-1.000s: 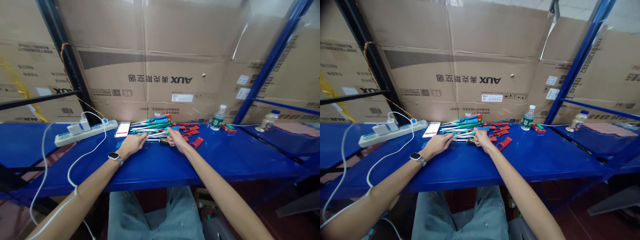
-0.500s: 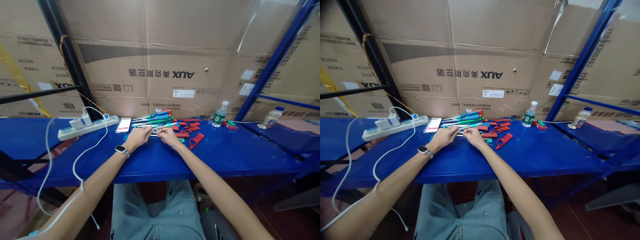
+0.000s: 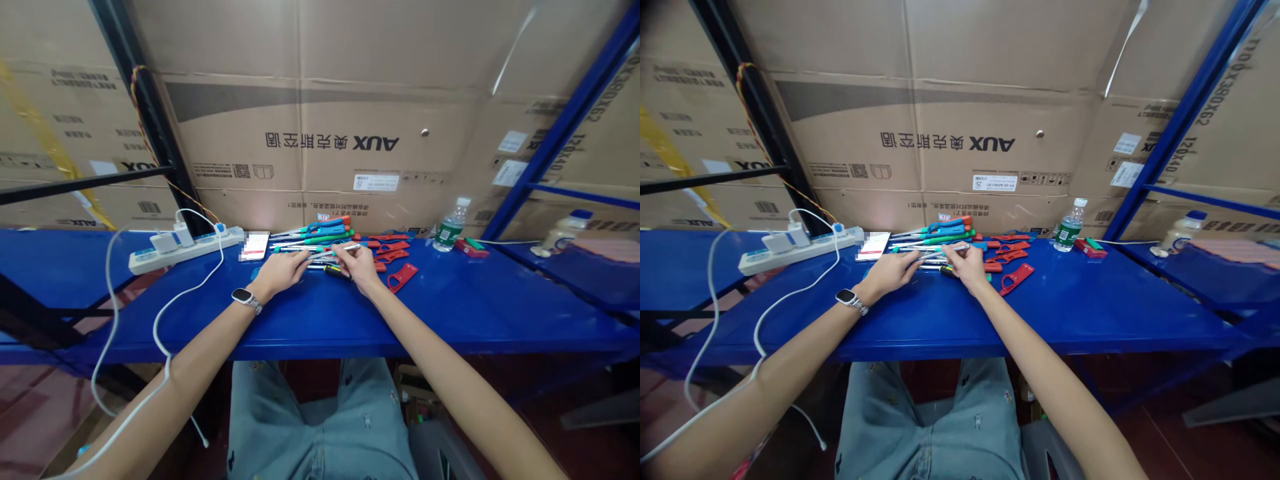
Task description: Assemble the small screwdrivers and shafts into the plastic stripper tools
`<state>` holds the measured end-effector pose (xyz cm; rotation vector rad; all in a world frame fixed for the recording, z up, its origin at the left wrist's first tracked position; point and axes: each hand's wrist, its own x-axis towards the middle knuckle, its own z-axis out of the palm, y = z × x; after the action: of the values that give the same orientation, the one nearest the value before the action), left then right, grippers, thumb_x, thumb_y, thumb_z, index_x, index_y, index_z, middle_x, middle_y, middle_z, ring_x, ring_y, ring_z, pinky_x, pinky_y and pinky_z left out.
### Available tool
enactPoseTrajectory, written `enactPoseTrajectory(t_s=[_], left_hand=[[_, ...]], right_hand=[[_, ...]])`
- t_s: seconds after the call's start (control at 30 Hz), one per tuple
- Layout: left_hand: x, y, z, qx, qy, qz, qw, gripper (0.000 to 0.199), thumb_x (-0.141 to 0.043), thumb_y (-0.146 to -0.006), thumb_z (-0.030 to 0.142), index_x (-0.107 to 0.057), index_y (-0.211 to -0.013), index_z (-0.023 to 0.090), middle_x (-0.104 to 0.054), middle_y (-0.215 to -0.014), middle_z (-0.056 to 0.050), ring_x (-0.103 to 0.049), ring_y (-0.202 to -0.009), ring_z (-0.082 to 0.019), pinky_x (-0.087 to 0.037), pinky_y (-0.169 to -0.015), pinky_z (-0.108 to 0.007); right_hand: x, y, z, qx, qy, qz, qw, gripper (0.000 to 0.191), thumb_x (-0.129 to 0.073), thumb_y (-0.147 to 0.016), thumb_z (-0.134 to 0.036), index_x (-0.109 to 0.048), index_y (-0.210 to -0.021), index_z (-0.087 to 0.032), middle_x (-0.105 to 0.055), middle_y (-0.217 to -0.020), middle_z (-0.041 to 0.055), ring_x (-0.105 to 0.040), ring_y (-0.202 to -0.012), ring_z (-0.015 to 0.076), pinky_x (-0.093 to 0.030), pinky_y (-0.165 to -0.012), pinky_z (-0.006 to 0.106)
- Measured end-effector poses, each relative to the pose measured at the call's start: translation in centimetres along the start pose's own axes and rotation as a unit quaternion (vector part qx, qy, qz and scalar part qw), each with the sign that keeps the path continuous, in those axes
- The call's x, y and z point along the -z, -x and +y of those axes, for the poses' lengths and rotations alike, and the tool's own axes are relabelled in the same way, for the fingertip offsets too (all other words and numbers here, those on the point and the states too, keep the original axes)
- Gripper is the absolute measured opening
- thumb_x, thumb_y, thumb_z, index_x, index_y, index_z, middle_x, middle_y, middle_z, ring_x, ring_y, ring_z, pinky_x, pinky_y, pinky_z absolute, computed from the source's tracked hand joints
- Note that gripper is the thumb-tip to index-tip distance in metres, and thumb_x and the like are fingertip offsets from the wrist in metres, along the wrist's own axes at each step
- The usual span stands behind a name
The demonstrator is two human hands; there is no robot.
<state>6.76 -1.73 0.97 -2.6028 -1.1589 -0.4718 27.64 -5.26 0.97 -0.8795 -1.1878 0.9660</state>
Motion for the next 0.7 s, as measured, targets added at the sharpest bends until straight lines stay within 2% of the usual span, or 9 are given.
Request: enactPoseTrajectory(t_s=[0.13, 0.23, 0.33, 0.43, 0.57, 0.7], left_hand=[[0.1, -0.2, 1.4, 0.024, 0.006, -0.008, 1.0, 0.039, -0.045, -0.106, 0.039, -0.051, -0.136, 0.015, -0.077, -0.094, -0.013, -0.075, -0.084, -0.031, -0.05, -0.069, -0.033], [0.2, -0.5, 2.4, 0.043, 0.01, -0.004, 0.999, 0.053, -0.052, -0.101, 0.032, -0.038, -0.148, 0.012, -0.077, -0.095, -0.014, -0.076, -0.084, -0.033, -0.053, -0.07, -0.034], [0.4, -0.6, 2.9, 0.041, 0.0, -0.023, 0.999, 0.059, -0.051, -0.098, 0.021, -0.032, -0.152, 0.009, -0.078, -0.092, -0.015, -0.076, -0.083, -0.034, -0.054, -0.072, -0.037], [0.6, -0.7, 3.1, 0.041, 0.005, -0.024, 0.999, 0.062, -0.051, -0.097, 0.019, -0.029, -0.154, 0.008, -0.078, -0.093, -0.016, -0.076, -0.083, -0.036, -0.055, -0.072, -0.039], [0.5, -0.8, 3.1, 0.04, 0.029, -0.007, 0.999, 0.059, -0.052, -0.097, 0.02, -0.033, -0.152, 0.011, -0.078, -0.092, -0.015, -0.076, -0.082, -0.036, -0.056, -0.071, -0.039], [0.6, -0.9, 2.9, 0.047, 0.046, 0.008, 0.998, 0.059, -0.053, -0.096, 0.02, -0.035, -0.151, 0.014, -0.078, -0.096, -0.014, -0.076, -0.083, -0.034, -0.056, -0.071, -0.038]], right_hand=[[-1.1, 0.2, 1.3, -0.026, 0.055, -0.058, 0.996, 0.049, -0.085, -0.064, -0.063, -0.06, -0.063, -0.021, -0.055, -0.053, -0.0034, -0.037, -0.041, 0.0082, -0.026, -0.038, 0.024], [-1.6, 0.2, 2.0, -0.002, 0.1, -0.037, 0.994, 0.053, -0.08, -0.069, -0.066, -0.055, -0.055, -0.022, -0.052, -0.049, -0.0033, -0.04, -0.042, 0.0094, -0.03, -0.042, 0.025], [-2.0, 0.1, 2.6, 0.031, 0.121, -0.016, 0.992, 0.055, -0.077, -0.071, -0.068, -0.052, -0.051, -0.023, -0.051, -0.047, -0.0023, -0.045, -0.046, 0.0124, -0.035, -0.048, 0.026], [-2.2, -0.1, 2.8, 0.042, 0.108, -0.009, 0.993, 0.058, -0.075, -0.071, -0.071, -0.048, -0.05, -0.024, -0.049, -0.045, -0.0029, -0.045, -0.045, 0.0128, -0.036, -0.048, 0.027], [-2.5, 0.2, 2.4, 0.036, 0.087, -0.019, 0.995, 0.057, -0.074, -0.072, -0.072, -0.049, -0.055, -0.024, -0.05, -0.045, -0.004, -0.042, -0.041, 0.0106, -0.033, -0.042, 0.024], [-2.3, 0.8, 1.5, 0.02, 0.015, -0.034, 0.999, 0.049, -0.08, -0.069, -0.067, -0.057, -0.075, -0.024, -0.055, -0.052, -0.0067, -0.041, -0.039, 0.0097, -0.032, -0.036, 0.023]])
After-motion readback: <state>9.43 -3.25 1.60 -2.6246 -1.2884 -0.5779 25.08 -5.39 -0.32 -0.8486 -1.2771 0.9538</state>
